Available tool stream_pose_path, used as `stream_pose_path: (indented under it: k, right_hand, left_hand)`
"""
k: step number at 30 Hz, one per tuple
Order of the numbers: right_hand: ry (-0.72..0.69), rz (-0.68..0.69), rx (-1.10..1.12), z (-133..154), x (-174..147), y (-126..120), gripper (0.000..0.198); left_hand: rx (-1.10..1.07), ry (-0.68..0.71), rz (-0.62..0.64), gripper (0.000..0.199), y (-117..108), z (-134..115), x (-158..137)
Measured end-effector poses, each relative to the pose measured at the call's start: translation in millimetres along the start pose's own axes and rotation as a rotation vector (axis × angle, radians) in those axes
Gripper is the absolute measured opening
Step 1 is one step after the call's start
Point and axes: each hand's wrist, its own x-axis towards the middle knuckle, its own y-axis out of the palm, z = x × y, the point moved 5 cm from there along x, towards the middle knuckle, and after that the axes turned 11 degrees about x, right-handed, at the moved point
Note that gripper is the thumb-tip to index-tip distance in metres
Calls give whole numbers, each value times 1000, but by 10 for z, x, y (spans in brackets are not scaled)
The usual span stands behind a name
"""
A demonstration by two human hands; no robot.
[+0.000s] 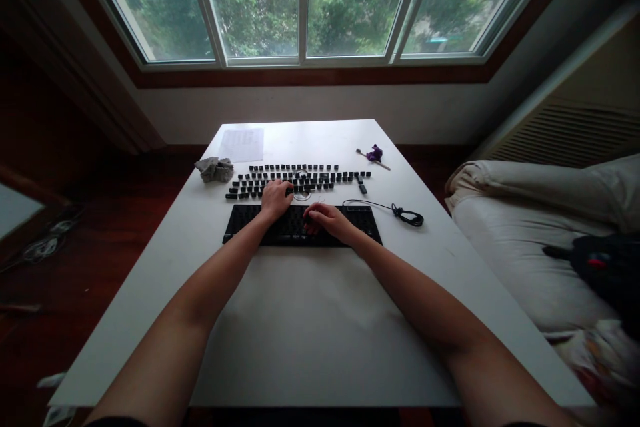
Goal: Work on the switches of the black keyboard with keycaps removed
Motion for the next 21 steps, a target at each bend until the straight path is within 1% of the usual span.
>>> stream_pose_path:
  k: [4,7,9,12,15,18,21]
  right_hand:
    - [-10,74,-17,36,8,9,32]
    - [-16,115,-2,47,48,13,35]
    - [-40,86,-4,48,81,-2,36]
    - [-97,3,-67,67,101,-24,34]
    - [-170,-43,-273,155,76,-1,26]
    - [-244,10,-562,273,45,80,18]
    - [-264,43,-689,331,42,114,15]
  left_hand:
    - [-42,102,-45,19,-102,-86,-195]
    - [-77,203,-36,20,-208,-145,-399]
    - [-95,256,-18,20,-278,-163,-527]
    - [-118,315,7,19,-344,-159,-661]
    - [-144,342,15,19,-354,-135,-704]
    - [-140,342,16,19,-326,-119,-692]
    - [-126,344,17,18,-303,-120,-681]
